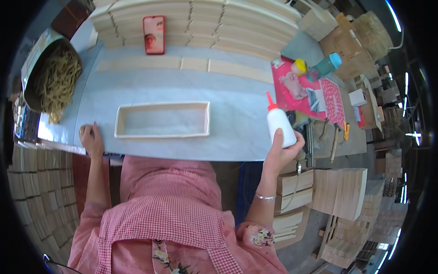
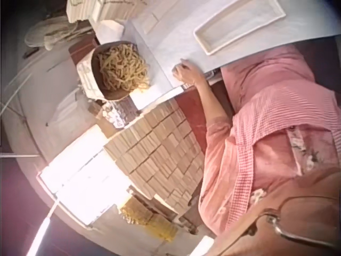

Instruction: Assembling wooden boxes by applying glue to the frames and attaching boards with a nail gun.

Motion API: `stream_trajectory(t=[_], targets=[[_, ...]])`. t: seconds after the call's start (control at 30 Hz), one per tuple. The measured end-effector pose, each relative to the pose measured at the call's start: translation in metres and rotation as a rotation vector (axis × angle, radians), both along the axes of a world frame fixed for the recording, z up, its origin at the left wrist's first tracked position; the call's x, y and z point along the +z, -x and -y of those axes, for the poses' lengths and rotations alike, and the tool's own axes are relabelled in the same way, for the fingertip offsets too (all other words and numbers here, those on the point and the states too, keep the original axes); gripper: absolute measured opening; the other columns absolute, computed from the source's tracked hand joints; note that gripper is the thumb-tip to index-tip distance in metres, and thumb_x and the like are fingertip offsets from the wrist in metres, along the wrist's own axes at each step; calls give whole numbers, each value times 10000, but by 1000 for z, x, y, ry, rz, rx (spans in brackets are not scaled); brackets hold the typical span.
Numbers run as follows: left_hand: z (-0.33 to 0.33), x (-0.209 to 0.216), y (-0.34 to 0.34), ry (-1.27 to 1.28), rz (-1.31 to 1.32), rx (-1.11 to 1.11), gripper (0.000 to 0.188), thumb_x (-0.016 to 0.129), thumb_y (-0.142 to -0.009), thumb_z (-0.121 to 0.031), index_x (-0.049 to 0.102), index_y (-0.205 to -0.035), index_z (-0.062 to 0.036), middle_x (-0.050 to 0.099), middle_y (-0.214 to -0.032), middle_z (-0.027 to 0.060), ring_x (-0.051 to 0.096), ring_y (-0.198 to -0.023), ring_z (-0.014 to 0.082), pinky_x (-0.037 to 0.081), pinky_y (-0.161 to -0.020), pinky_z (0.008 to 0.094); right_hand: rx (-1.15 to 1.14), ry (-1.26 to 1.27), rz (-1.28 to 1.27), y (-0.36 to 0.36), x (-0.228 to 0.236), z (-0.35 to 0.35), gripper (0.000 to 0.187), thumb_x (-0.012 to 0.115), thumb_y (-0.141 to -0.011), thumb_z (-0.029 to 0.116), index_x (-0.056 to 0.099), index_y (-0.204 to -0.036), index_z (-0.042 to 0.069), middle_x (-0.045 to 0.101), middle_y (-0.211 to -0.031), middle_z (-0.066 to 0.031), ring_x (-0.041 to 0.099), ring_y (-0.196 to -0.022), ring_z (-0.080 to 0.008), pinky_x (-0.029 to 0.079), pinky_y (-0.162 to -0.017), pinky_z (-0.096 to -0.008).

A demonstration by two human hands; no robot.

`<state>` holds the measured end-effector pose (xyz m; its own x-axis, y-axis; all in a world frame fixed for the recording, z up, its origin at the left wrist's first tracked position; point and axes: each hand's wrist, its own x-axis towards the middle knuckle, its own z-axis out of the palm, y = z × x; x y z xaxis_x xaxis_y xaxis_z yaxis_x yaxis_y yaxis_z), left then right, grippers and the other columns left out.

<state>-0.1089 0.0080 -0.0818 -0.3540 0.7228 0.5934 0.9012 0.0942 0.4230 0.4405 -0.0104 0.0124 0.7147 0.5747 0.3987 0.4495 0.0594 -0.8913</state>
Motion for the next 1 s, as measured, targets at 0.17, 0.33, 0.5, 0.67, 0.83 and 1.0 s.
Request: stream_trajectory(t=[0.17, 0.33, 0.5, 0.67, 0.83, 1.0], targets=[[5, -2, 0, 66, 35, 43, 231, 629, -966, -147, 577, -793, -3, 589, -936, 107, 505, -843, 253, 440, -754, 356, -73, 117, 196, -79, 1, -89, 411, 726, -830, 243, 441, -1029, 25, 517, -1026, -146, 526, -917, -260, 470, -883, -378], [10, -4, 1, 108, 51, 67, 224, 630, -977, -153, 593, -811, -9, 590, -929, 91, 506, -830, 230, 445, -746, 340, 12, 313, 435, -140, -30, -187, 394, 737, -795, 307, 457, -905, 53, 546, -897, -122, 536, -834, -281, 478, -823, -375], [-5, -6, 15, 127, -8, 69, 203, 638, -980, -159, 620, -842, -11, 591, -901, 82, 515, -803, 224, 450, -748, 337, 45, 498, 518, -212, -53, -222, 483, 739, -840, 454, 650, -837, -21, 679, -804, -211, 645, -722, -374, 537, -688, -430], [1, -5, 33, 280, -28, 97, 278, 577, -1019, -245, 659, -910, -3, 616, -910, 102, 551, -808, 255, 460, -772, 354, 130, 830, 1087, -282, -64, -215, 292, 674, -854, 355, 734, -856, 69, 727, -833, -144, 668, -765, -347, 522, -705, -449], [-4, -21, 54, 263, -51, 127, 411, 479, -1048, -349, 657, -970, 13, 648, -984, 149, 585, -860, 337, 462, -815, 410, 213, 765, 793, -318, -3, -133, 333, 648, -919, 355, 748, -991, 46, 734, -866, -93, 643, -740, -229, 519, -734, -343], [-8, -27, 56, 254, -9, 209, 479, 425, -1053, -398, 644, -989, 24, 663, -1007, 183, 590, -887, 393, 455, -837, 450, -423, 755, 659, -370, 28, 68, 400, 627, -943, 337, 714, -1162, 14, 755, -964, -97, 694, -833, -208, 525, -771, -325]])
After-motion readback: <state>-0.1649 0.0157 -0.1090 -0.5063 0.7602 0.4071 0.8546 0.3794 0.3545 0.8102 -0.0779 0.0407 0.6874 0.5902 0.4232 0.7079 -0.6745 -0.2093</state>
